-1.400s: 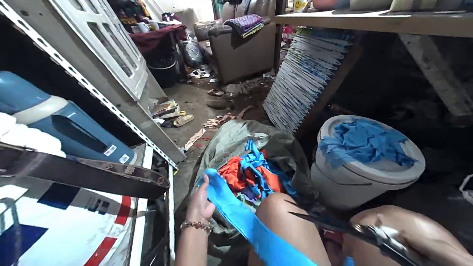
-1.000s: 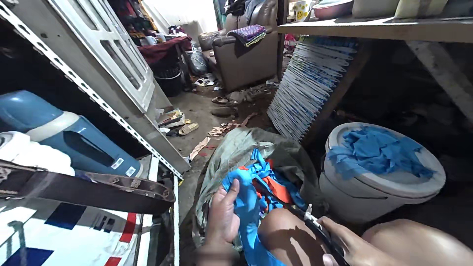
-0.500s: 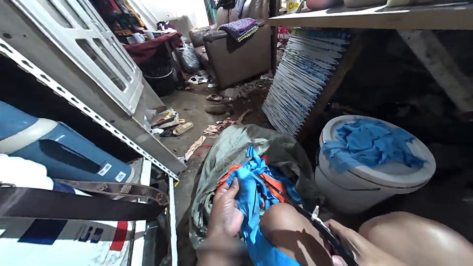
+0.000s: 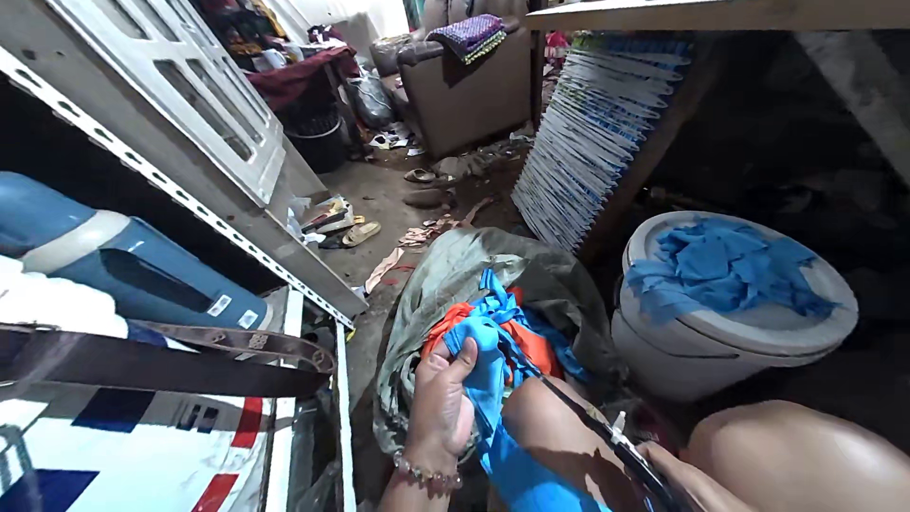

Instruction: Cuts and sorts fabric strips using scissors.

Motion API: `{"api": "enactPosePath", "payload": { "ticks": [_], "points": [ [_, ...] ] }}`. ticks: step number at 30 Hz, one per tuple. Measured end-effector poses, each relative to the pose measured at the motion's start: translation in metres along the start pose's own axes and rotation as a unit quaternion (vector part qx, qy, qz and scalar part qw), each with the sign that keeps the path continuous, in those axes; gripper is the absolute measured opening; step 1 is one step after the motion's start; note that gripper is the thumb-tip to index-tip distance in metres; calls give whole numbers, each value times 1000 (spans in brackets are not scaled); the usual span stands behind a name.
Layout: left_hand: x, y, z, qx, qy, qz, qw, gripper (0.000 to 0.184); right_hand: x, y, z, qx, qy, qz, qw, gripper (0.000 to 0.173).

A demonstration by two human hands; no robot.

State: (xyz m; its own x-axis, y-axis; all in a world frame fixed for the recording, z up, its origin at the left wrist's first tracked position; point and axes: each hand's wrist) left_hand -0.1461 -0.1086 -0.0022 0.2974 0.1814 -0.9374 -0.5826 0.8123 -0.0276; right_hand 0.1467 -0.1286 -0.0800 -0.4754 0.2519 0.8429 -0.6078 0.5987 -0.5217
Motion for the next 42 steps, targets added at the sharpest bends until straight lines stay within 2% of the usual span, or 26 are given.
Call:
{"api": "enactPosePath", "payload": {
  "ticks": [6, 10, 16, 22, 27, 34, 42],
  "points": [
    [1, -16, -5, 71, 45, 86, 993, 14, 17, -4, 11, -13, 11, -38, 999, 91],
    [8, -21, -9, 60, 79, 115, 988, 12, 23, -1, 14, -6, 35, -67, 997, 90],
    [11, -28, -3, -6, 85, 70, 994, 14, 26, 3, 19, -10, 39, -67, 997, 90],
    [15, -31, -3, -9, 87, 55, 995, 17, 25, 3, 13, -29, -6, -38, 999, 88],
    [17, -31, -7, -1, 58, 22, 998, 16, 13, 8, 7, -31, -51, 6, 998, 68],
    [19, -32, -9, -7, 37, 4, 999, 15, 5, 9, 6, -50, -72, -5, 996, 52],
    [19, -37, -3, -21, 63, -16, 998, 10, 16, 8, 3, -29, -89, -9, 996, 74]
  ]
}}
Point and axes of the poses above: each hand's wrist, its own y-axis towards the middle knuckle, its own z-axis out of the palm, x = y × z, and after that the axes turned 13 degrees about z, right-handed
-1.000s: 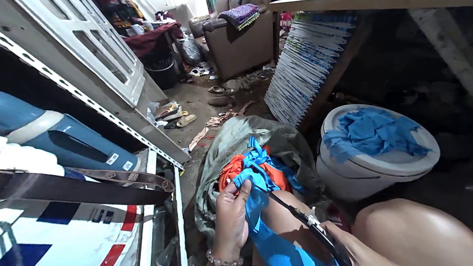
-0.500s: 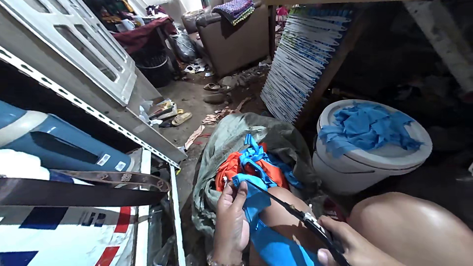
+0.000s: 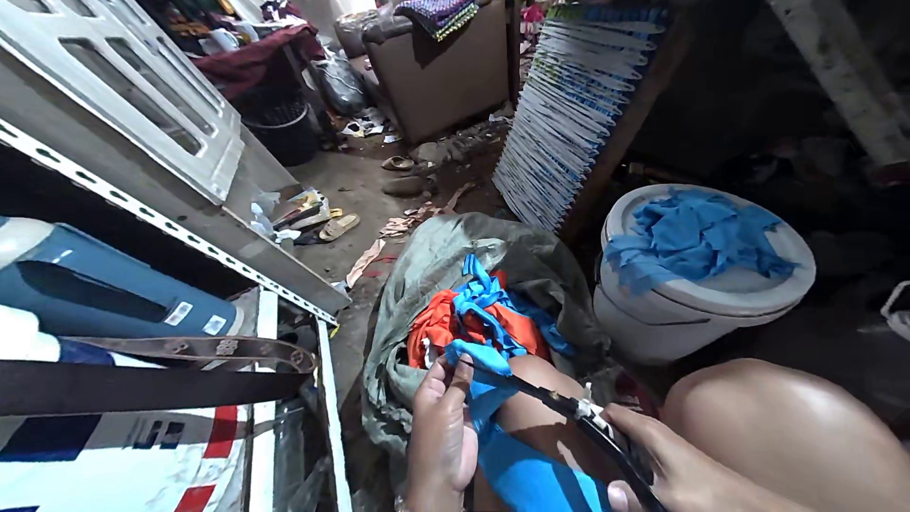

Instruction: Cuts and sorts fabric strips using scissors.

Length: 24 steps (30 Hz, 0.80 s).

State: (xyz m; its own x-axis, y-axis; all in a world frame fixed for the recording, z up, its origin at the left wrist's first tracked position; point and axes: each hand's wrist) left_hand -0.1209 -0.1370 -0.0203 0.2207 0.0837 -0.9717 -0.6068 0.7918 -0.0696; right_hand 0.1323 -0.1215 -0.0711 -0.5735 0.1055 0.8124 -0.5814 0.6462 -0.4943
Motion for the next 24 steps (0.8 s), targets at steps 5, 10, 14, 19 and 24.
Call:
{"api": "enactPosePath", "payload": {
  "ticks": [5, 10, 14, 19, 24],
  "points": [
    [4, -3, 1, -3, -15, 9, 1000, 11, 9, 4, 2, -11, -8, 10, 1000, 72],
    [6, -2, -2, 1, -37, -4, 999, 13, 5, 7, 5, -23, -14, 22, 999, 58],
    [9, 2, -3, 21, -46, -5, 999, 14, 1, 11, 6, -19, -8, 24, 999, 57],
    [9, 9, -1, 34, -35, -7, 999, 14, 15, 14, -3, 22, 0, 2, 1000, 79],
    [10, 11, -3, 47, -39, 3, 998, 13, 18, 20, 6, -4, 26, 33, 999, 75]
  ]
}}
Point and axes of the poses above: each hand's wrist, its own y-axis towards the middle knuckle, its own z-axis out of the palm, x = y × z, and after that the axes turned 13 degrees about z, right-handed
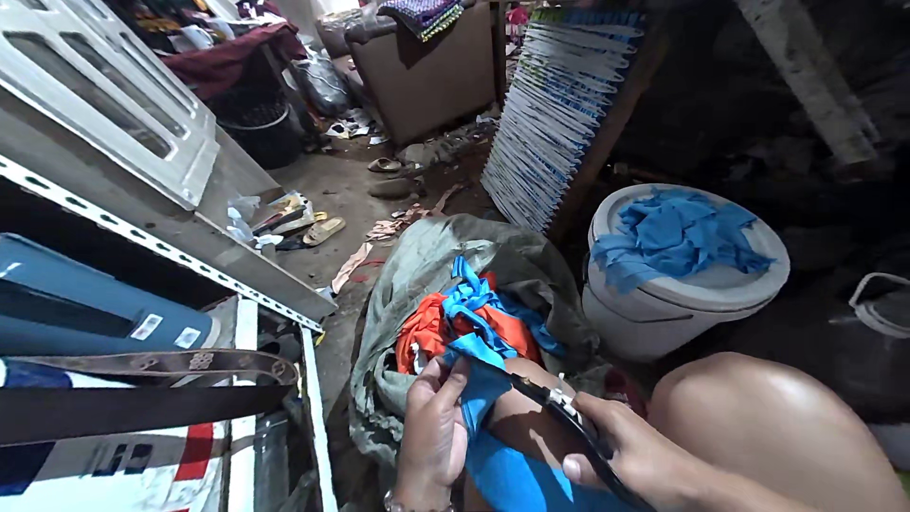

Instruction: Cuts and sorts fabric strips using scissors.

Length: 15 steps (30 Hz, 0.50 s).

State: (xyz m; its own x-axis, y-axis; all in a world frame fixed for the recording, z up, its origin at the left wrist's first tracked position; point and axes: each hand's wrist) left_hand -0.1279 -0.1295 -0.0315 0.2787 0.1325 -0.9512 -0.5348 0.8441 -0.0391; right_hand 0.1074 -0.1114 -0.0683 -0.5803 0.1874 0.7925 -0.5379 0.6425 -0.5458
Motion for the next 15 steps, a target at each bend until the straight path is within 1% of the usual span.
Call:
{"api": "enactPosePath", "payload": {
  "ticks": [3, 6, 11, 15],
  "points": [
    [1, 1, 1, -3, -1, -3, 1000, 12, -4, 3, 5, -7, 4, 12, 1000, 67],
    [0, 1, 1, -6, -7, -12, 1000, 11, -6, 2, 7, -9, 11, 1, 1000, 62],
    [2, 4, 1, -7, 1, -29, 1000, 11, -10, 4, 3, 5, 25, 2, 1000, 62],
    [4, 7, -2, -10, 2, -46, 999, 11, -6, 6, 1, 13, 27, 15, 999, 53]
  ]
}}
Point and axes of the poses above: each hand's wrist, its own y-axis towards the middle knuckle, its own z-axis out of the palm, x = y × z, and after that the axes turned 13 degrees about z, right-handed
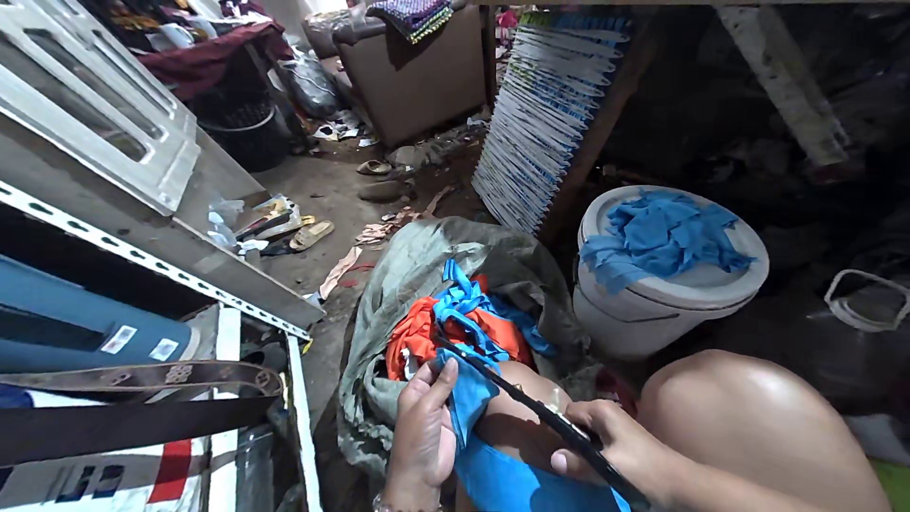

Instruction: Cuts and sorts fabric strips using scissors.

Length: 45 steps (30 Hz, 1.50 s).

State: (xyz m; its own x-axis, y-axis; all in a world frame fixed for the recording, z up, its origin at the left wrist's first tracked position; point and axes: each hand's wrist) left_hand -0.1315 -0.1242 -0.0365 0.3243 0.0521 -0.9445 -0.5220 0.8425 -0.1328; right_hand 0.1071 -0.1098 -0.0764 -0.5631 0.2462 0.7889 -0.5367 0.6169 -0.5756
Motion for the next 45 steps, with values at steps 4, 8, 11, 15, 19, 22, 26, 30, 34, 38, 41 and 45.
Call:
{"api": "enactPosePath", "payload": {
  "ticks": [4, 8, 11, 15, 19, 22, 26, 30, 34, 38, 41, 45],
  "points": [
    [0, 1, -3, 2, 7, 2, 1000, 11, 1, 3, 2, -2, -10, 3, 1000, 55],
    [5, 4, -20, 17, 74, 104, 992, 15, -1, 1, -3, -31, -19, 1, 999, 64],
    [13, -2, -37, 132, 184, 181, 957, 23, 2, 0, -14, -10, -5, 23, 1000, 65],
    [30, -23, -64, 425, 358, 264, 788, 69, 2, 6, -29, 45, 78, 54, 995, 65],
    [50, -40, -71, 428, 390, 325, 748, 28, 8, 7, -46, 48, 98, 64, 992, 50],
    [48, -45, -68, 419, 389, 328, 751, 21, 1, 5, -60, 73, 169, 37, 982, 29],
    [28, -38, -56, 386, 310, 247, 833, 26, -6, -7, -80, 55, 162, 18, 985, 33],
    [-24, -26, 0, 356, 154, 211, 897, 11, -10, -13, -80, -9, 125, 107, 986, 37],
    [-54, -6, 97, 368, 40, 271, 889, 17, -34, 0, -47, -47, 279, 172, 944, 23],
    [-55, 7, 203, 445, 4, 280, 851, 14, -38, 4, -29, -5, 356, 187, 915, 24],
    [-38, 22, 280, 446, -49, 259, 856, 16, -36, 7, -28, -22, 359, 189, 914, 21],
    [10, 52, 342, 405, 9, 191, 894, 26, -40, 9, -29, -52, 372, 180, 909, 24]
  ]
}}
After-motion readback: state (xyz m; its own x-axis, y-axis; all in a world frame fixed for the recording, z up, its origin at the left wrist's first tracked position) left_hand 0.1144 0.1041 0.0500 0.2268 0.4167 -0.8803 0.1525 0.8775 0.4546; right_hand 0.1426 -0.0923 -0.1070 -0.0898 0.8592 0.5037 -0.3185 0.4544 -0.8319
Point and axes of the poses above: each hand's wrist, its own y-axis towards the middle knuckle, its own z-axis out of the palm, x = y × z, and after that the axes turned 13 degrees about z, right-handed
